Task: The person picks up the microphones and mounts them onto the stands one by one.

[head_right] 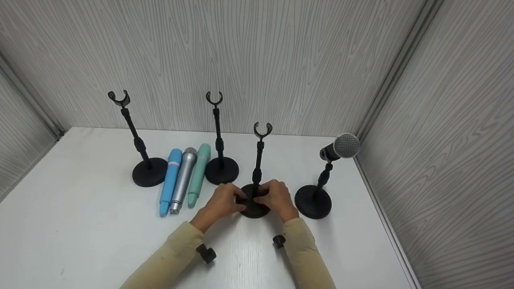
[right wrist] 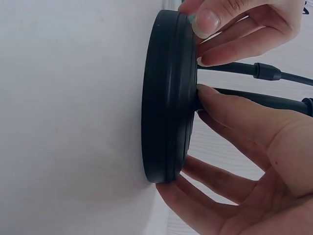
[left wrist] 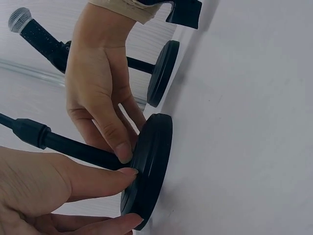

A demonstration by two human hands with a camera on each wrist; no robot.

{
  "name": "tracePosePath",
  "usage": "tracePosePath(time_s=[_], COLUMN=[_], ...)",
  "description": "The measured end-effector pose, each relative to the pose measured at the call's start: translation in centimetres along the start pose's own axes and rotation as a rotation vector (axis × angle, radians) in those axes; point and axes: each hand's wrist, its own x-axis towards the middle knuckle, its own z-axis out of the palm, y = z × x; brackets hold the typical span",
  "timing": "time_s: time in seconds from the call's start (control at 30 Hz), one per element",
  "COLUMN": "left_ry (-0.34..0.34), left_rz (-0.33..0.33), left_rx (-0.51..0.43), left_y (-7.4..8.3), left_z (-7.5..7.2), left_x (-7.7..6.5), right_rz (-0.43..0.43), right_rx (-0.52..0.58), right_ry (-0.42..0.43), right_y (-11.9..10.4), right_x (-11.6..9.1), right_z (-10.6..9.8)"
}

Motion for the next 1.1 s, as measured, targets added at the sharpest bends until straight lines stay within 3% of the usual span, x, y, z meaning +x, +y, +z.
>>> tracePosePath(time_s=[0.63, 0.83, 1.1], left_ry=[-0.057, -0.060, -0.058], left_rz=[-0.042, -0.082, -0.138], left_rx=[-0.049, -0.051, -0.051], left_y=[0.4, 0.4, 0.5], left_z=[-0.4, -1.1, -2.5], left_x=[0.0, 0.2, 0.3], right_rz=[0.047, 0.042, 0.095], right_rx=[-0.025, -0.035, -0.065], right_ry=[0.021, 0.008, 0.001], right_y=[-0.2, -0.4, -1.0], right_x=[0.3, 0.3, 0.5], right_z=[0.1, 0.2, 0.3])
